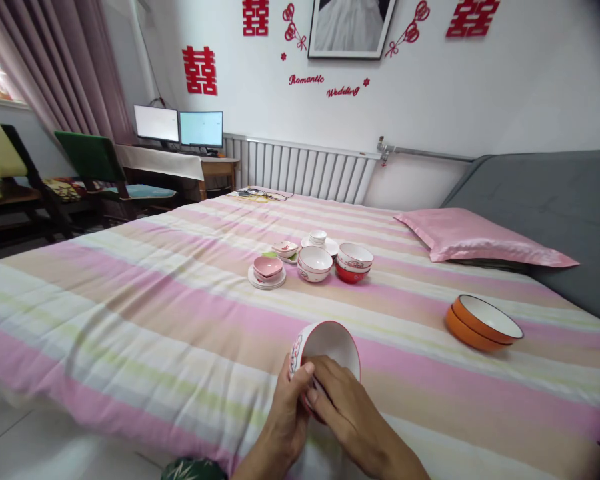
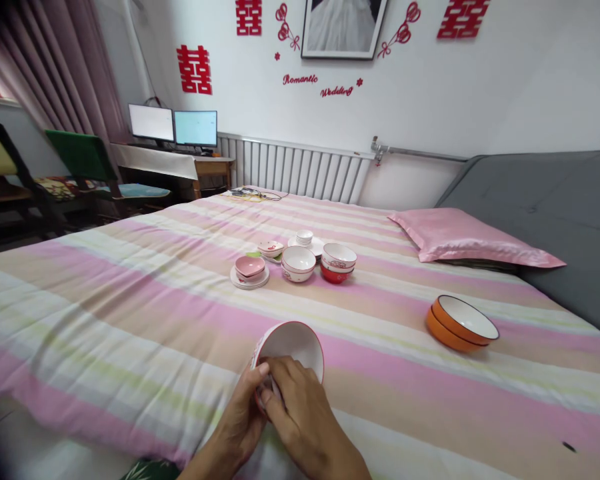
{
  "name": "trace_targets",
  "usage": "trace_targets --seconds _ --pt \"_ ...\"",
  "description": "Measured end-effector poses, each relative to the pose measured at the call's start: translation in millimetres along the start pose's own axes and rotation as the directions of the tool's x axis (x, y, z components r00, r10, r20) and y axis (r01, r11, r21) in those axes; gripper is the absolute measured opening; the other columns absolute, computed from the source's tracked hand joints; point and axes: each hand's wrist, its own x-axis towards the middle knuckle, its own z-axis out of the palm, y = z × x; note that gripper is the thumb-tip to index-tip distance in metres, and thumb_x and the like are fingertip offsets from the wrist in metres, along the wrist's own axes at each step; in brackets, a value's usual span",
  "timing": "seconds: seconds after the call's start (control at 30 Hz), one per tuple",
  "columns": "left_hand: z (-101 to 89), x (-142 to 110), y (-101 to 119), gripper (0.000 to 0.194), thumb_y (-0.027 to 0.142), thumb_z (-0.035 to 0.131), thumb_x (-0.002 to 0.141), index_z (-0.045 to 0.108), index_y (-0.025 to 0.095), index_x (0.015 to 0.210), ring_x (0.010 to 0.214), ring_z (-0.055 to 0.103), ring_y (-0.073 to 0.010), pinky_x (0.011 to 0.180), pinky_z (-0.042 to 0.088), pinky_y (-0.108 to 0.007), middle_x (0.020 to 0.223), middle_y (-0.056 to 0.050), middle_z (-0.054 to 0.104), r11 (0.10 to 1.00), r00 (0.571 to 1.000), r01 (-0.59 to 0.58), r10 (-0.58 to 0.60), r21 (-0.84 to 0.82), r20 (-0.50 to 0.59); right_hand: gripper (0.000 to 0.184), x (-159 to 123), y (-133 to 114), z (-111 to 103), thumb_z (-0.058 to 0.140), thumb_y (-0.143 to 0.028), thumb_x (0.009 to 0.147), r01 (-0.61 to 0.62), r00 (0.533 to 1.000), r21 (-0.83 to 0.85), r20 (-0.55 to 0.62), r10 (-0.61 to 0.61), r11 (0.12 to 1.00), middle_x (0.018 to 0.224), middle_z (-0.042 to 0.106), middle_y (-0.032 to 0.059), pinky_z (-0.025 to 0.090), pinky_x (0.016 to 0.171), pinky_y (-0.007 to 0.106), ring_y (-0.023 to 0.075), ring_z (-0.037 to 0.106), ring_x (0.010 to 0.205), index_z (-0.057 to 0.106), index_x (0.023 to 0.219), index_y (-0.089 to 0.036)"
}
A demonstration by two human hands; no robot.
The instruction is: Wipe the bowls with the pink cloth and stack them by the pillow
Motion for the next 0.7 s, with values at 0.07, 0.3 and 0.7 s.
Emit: trace_targets --seconds 0.07,0.3,0.7 --pt "0.8 -0.7 0.7 0.036 0.031 0.074 0.066 0.063 0.016 0.096 0.083 0.064 -0.0206 0.076 0.049 -0.030 0.081 -0.004 0.068 1.000 1.000 0.010 -0.010 0.003 0.007 0.040 -2.1 1.7 3.8 0.040 -0.026 0.093 -0.021 1.000 0.119 0.024 0.019 0.993 0.130 0.051 0.0047 0.040 0.097 0.037 0.0195 0.048 0.118 0.040 0.133 -0.029" --pt "-1.3 1.5 -1.0 0.035 0.040 0.074 0.063 0.062 0.017 0.087 0.065 0.063 -0.0177 0.064 0.049 -0.029 0.069 -0.002 0.066 0.992 0.994 0.110 -0.110 -0.060 -0.001 0.071 -6.2 11.0 25.0 0.048 -0.025 0.086 -0.055 0.998 0.059 0.031 0.053 0.997 0.151 0.025 0.0074 0.024 0.109 0.048 0.0256 0.025 0.137 0.011 0.146 -0.027" --pt "1.7 7.2 20.7 0.043 0.029 0.077 0.060 0.063 0.015 0.097 0.066 0.064 -0.0180 0.060 0.048 -0.027 0.075 -0.003 0.069 0.996 0.996 -0.042 0.036 -0.075 -0.081 0.049 2.8 14.4 10.4 0.051 -0.006 0.076 0.109 0.994 -0.363 0.021 -0.109 0.925 0.112 0.064 -0.0018 0.027 0.102 0.046 0.0227 0.050 0.112 0.054 0.117 -0.032"
